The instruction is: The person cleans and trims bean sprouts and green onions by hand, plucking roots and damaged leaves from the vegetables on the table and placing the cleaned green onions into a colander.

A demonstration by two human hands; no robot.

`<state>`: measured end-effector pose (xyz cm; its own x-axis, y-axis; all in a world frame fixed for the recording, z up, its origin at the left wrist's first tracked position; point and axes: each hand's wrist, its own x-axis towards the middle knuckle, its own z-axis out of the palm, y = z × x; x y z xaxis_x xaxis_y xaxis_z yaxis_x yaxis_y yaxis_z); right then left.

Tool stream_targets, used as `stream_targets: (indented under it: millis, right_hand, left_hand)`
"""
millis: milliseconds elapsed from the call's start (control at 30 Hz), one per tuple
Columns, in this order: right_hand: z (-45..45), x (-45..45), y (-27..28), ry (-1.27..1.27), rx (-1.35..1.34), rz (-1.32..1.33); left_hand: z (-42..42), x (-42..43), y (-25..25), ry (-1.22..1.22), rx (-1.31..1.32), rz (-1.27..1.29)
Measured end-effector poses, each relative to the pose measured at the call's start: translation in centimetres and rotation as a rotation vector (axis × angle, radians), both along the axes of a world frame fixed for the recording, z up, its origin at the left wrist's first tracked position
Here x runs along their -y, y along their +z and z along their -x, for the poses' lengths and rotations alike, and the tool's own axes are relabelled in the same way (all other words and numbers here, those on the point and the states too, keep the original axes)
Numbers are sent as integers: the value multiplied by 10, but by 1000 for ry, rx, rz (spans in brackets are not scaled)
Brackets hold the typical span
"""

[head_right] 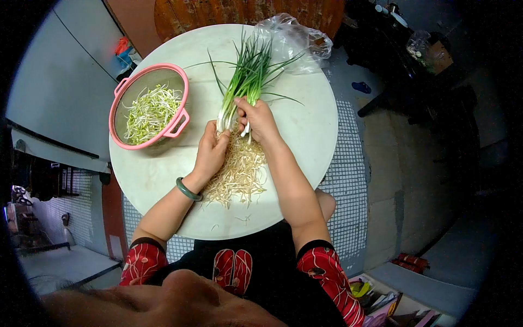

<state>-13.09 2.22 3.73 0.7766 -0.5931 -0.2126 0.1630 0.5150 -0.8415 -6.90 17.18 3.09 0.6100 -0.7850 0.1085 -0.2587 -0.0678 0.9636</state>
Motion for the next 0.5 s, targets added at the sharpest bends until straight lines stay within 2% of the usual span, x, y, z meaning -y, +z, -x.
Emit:
stream_targets:
  millis: [100, 167, 233, 433, 500]
  right_hand:
    - [-1, -2, 2, -113, 110, -48]
    - [-1, 0, -1, -128, 105, 15]
    - [-1, -1, -3, -131, 188, 69]
    - [-3, -8, 1, -202, 185, 70]
    - [-2, -15, 8, -225, 180, 249]
  left_hand:
    - [-6, 5, -15, 11, -27, 79]
    - [-11, 7, -26, 15, -24, 122]
    - [-10, 7, -21, 20, -21, 121]
    - [-8, 8, -22, 31, -41, 186]
    - [-10, 8, -24, 35, -80, 174]
